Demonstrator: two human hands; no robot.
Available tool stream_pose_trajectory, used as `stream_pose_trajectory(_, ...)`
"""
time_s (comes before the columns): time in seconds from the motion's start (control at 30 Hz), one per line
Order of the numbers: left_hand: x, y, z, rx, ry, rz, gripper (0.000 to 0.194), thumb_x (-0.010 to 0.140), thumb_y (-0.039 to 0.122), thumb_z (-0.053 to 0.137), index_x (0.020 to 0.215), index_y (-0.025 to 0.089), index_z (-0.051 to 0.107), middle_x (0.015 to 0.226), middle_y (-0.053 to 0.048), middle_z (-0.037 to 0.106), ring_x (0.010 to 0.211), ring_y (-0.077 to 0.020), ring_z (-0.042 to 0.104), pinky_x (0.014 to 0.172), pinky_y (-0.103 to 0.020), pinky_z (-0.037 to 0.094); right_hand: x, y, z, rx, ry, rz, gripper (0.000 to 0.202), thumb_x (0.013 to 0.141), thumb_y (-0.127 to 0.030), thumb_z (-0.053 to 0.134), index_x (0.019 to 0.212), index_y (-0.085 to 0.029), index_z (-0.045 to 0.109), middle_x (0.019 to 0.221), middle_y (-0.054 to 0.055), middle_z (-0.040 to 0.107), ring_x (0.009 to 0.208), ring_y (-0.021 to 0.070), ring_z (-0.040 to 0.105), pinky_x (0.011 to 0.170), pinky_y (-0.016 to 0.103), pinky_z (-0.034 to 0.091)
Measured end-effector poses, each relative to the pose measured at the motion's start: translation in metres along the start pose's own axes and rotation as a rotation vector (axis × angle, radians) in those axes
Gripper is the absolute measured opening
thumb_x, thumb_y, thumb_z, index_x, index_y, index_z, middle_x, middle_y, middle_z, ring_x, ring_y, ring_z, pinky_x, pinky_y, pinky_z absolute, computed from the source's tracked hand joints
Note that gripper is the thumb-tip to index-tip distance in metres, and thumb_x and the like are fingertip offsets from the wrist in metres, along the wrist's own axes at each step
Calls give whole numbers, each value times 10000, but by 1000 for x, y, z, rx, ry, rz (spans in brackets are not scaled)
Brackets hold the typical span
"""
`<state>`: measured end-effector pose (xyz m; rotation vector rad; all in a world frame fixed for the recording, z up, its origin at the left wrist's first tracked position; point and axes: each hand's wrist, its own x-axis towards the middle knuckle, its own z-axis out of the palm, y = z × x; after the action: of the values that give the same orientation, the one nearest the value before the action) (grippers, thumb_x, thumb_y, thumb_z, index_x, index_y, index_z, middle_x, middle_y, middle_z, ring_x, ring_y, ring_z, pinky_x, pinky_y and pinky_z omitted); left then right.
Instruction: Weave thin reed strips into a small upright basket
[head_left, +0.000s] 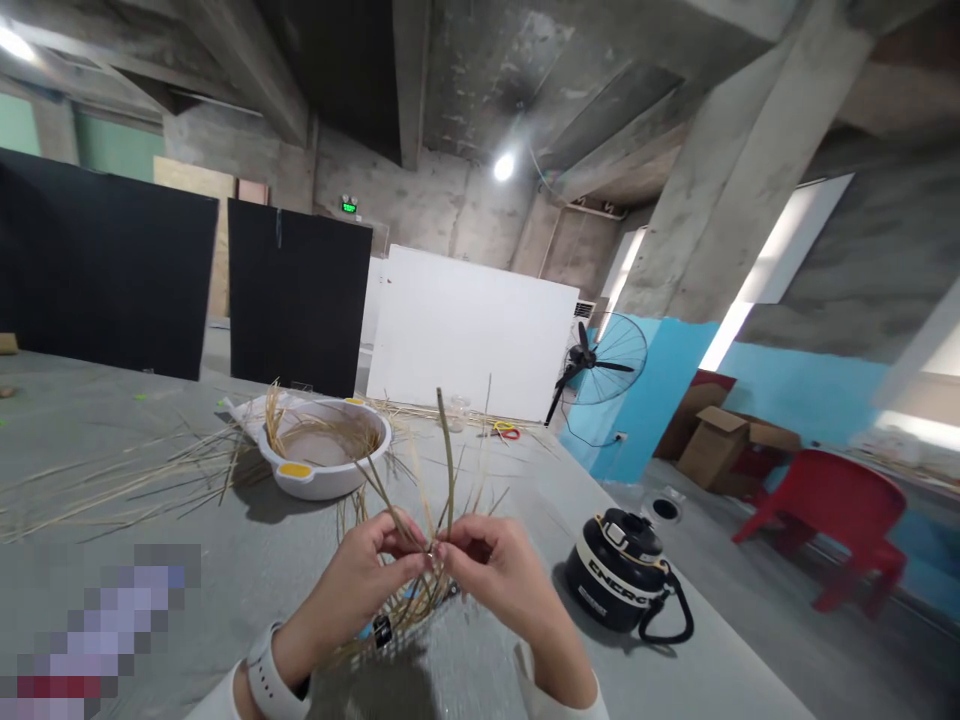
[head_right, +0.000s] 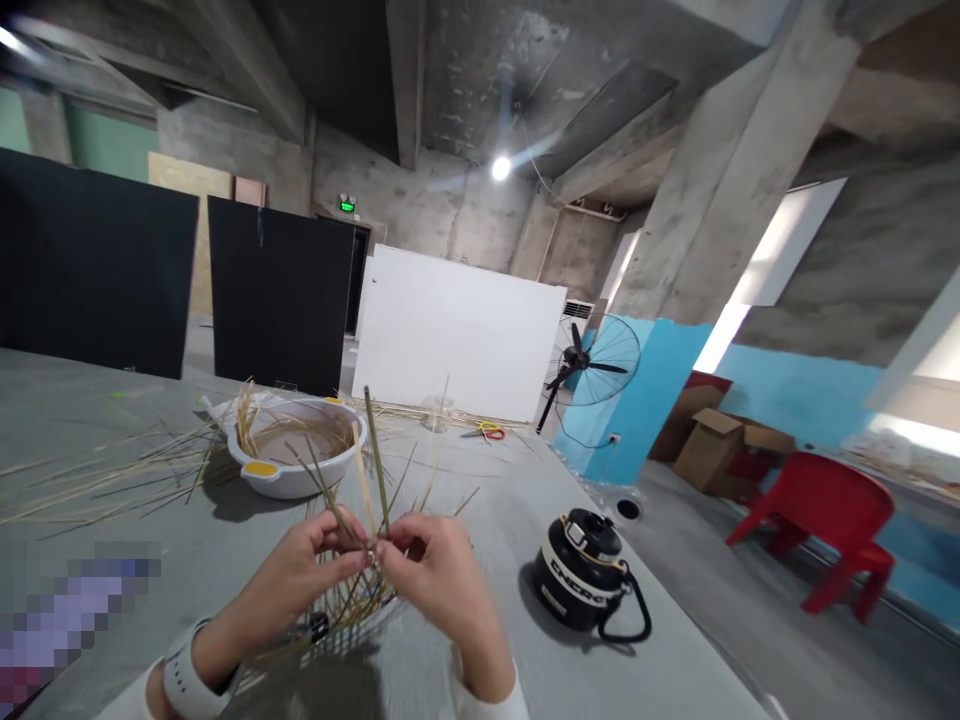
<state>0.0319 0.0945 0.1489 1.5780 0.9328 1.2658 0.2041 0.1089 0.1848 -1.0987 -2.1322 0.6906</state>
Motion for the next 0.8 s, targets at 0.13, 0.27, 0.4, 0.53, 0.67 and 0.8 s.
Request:
stream_pose_trajectory(0.13,1,-4,-1,0,-5,3,144,765,269,610,855,162,577,819,-41,672,793,-179,615,740,-281,461,0,0,-1,-1,2,40,259,816,-273,544,595,-142,567,496,-33,473,459,78,443,425,175,277)
stream_pose_trajectory(0.27,4,-12,0,-36,27,-46,267,749,290,635,973,151,593,805,-51,692,798,-193,623,766,-307,465,1,1,1,-5,-15,29,227,835,-267,524,639,-156,544,523,-43,461,465,77,474,437,166,296)
stream_pose_trajectory(0.4,7,-16,1,-204,17,-122,343,687,356,700,942,134,643,819,-67,706,841,-220,630,831,-345,455,3,1,4,-76,11,-1,218,835,-252,524,635,-166,507,548,-43,465,489,76,459,453,169,288)
stream_pose_trajectory(0.53,8,-10,1,-310,11,-174,299,624,378,747,784,134,680,778,-56,705,818,-210,617,835,-335,445,4,1,7,-66,10,-2,228,847,-262,507,641,-174,469,534,-54,445,461,70,443,447,172,276)
stream_pose_trajectory(0.67,7,-4,-1,-307,19,-202,274,646,376,729,790,148,680,789,-39,689,807,-181,595,784,-294,442,5,1,11,-83,38,11,220,871,-276,467,676,-175,485,524,-54,447,447,76,443,446,180,270)
stream_pose_trajectory(0.8,7,-6,-2,-315,78,-290,312,644,387,721,853,162,664,851,-39,667,786,-165,578,695,-266,452,7,0,15,-149,122,-15,245,877,-267,453,647,-184,445,507,-47,448,482,93,447,467,188,264)
